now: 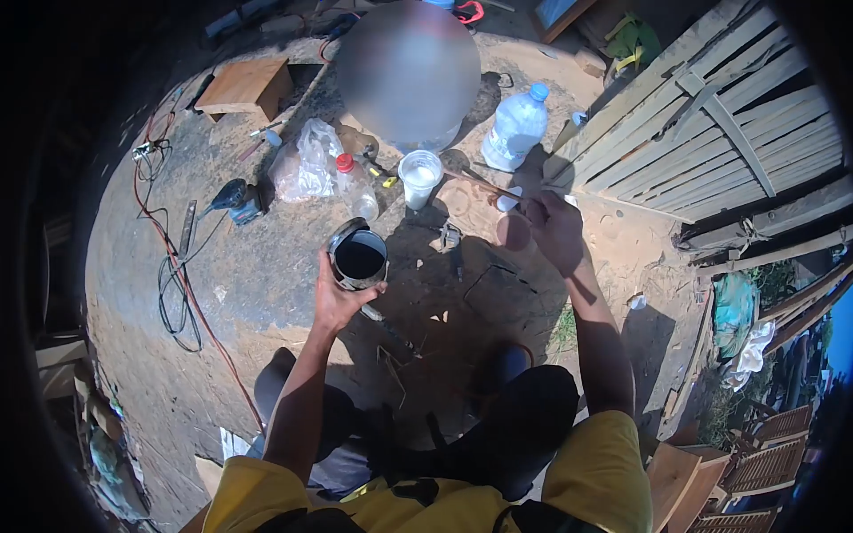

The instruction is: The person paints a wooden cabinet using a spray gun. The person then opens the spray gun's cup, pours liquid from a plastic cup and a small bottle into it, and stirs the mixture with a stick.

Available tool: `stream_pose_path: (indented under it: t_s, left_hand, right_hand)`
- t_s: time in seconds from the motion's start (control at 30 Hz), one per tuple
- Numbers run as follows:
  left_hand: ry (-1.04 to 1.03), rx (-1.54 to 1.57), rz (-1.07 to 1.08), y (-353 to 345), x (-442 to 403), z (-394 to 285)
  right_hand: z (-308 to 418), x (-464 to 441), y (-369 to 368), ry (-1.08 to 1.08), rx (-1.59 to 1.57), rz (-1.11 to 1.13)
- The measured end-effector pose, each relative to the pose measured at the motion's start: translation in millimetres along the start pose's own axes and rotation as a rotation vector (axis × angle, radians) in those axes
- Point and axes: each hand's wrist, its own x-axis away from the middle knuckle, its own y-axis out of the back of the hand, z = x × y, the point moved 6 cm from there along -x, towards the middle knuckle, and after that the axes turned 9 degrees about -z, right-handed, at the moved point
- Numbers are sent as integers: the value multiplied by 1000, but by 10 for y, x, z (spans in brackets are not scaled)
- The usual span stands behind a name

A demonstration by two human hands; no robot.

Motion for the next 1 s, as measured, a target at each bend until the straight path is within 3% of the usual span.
stream_pose_path:
  t_s: [0.03, 0.07, 0.1, 0.13, 0.2, 0.27, 0.4, 0.47, 0.53, 0.6, 0.67, 0.73, 0.87, 1.0]
  left_hand:
    - [-24, -28, -15, 29, -27, -61]
    - [-41, -56, -26, 30, -9, -97]
    - [-73, -53, -40, 37, -17, -58]
    - [-95, -47, -43, 21, -23, 1]
    - [-46, -29, -47, 24, -19, 48]
    - [-19, -15, -8, -21, -19, 1]
    - [-52, -48, -8, -55, -7, 36]
    - [-41, -60, -3, -63, -9, -39]
    - [-74, -34, -12, -63, -18, 72]
    - [-30, -17, -21, -50, -12, 136]
    - [-66, 20, -27, -38, -10, 55]
    - [-35, 57, -14, -73, 11, -9]
    - [-57, 38, -44, -65, 14, -43]
    - [-79, -11, -79, -27, 29, 6]
  right_hand:
    - [-175, 198, 59, -142, -34, -8]
    - [-618, 497, -26, -311, -261, -77]
    - [-881, 754, -44, -484, -233, 9]
    - [-997, 953, -63, -523, -144, 20]
    - [-1323, 1285, -359, -520, -287, 12]
    - [-1467, 1439, -550, -439, -143, -46]
    - [-1586, 1543, -915, -463, -163, -145]
    - [-1613, 1570, -956, -226, 144, -176]
    - [-1679, 1581, -966, -231, 200, -132]
    - [-1332, 1512, -816, -220, 466, -129]
    - [-754, 1310, -748, 13, 377, -66]
    - [-528, 1199, -1002, 37, -54, -113]
    - [-131, 653, -1705, -306, -361, 132]
    - [-196, 220, -2454, -236, -526, 22]
